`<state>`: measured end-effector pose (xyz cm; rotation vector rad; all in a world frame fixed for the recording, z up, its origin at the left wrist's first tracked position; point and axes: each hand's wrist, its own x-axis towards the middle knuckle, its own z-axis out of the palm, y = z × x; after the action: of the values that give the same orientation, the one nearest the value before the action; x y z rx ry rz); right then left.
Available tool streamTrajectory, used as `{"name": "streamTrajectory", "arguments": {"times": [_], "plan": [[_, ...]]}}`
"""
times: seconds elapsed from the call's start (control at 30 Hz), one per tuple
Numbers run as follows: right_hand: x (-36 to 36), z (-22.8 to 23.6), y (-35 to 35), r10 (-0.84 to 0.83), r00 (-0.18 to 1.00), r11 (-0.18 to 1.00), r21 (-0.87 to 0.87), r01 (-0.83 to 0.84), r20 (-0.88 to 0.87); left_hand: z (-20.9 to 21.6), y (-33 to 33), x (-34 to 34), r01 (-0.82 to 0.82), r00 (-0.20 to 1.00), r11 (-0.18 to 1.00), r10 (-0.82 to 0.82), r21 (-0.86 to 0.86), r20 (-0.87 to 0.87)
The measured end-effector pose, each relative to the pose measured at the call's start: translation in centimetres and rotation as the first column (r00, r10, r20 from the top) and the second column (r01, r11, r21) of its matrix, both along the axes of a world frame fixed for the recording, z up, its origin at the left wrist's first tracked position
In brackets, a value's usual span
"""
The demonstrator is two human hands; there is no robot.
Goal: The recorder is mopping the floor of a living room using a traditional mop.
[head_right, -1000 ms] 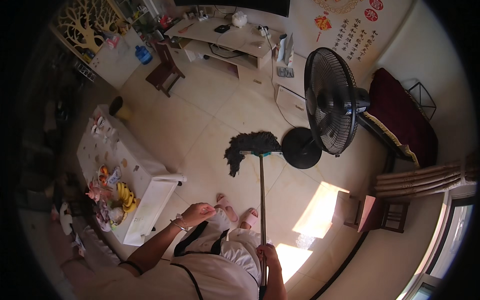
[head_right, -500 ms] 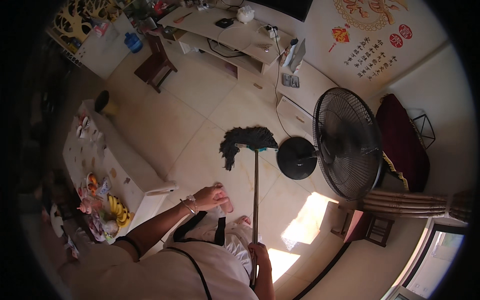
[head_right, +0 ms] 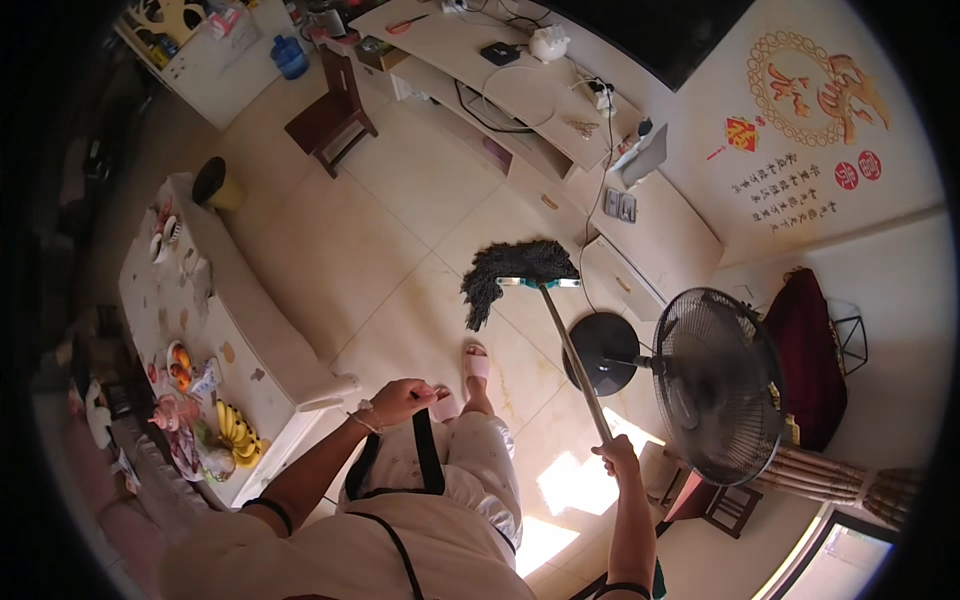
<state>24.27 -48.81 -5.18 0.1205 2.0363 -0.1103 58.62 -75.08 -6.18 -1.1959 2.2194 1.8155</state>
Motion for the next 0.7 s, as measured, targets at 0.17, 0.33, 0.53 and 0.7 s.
{"name": "streamTrajectory", "arguments": {"times": [0.17, 0.33, 0.53, 0.7], "plan": [[-2.4, 1.2, -6.1, 0.061, 0.998, 0.995, 0.087, -0.058, -0.032, -0.2, -2.4, 0.6, -0.082, 0.995, 0.996, 0.079, 0.038, 0.069], [-4.2, -1.3, -11.7, 0.223, 0.962, 0.973, 0.091, -0.211, -0.155, -1.4, -6.7, -1.8, -0.096, 0.978, 0.994, 0.084, 0.053, 0.193], [-6.4, -7.2, -18.8, 0.534, 0.806, 0.84, 0.052, -0.54, -0.255, -1.3, -11.2, -5.4, -0.239, 0.964, 0.971, 0.24, -0.019, 0.115], [-4.1, -10.9, -29.3, 0.682, 0.558, 0.587, -0.102, -0.803, -0.472, 0.9, -12.2, -4.6, -0.333, 0.929, 0.942, 0.321, 0.037, 0.183]]}}
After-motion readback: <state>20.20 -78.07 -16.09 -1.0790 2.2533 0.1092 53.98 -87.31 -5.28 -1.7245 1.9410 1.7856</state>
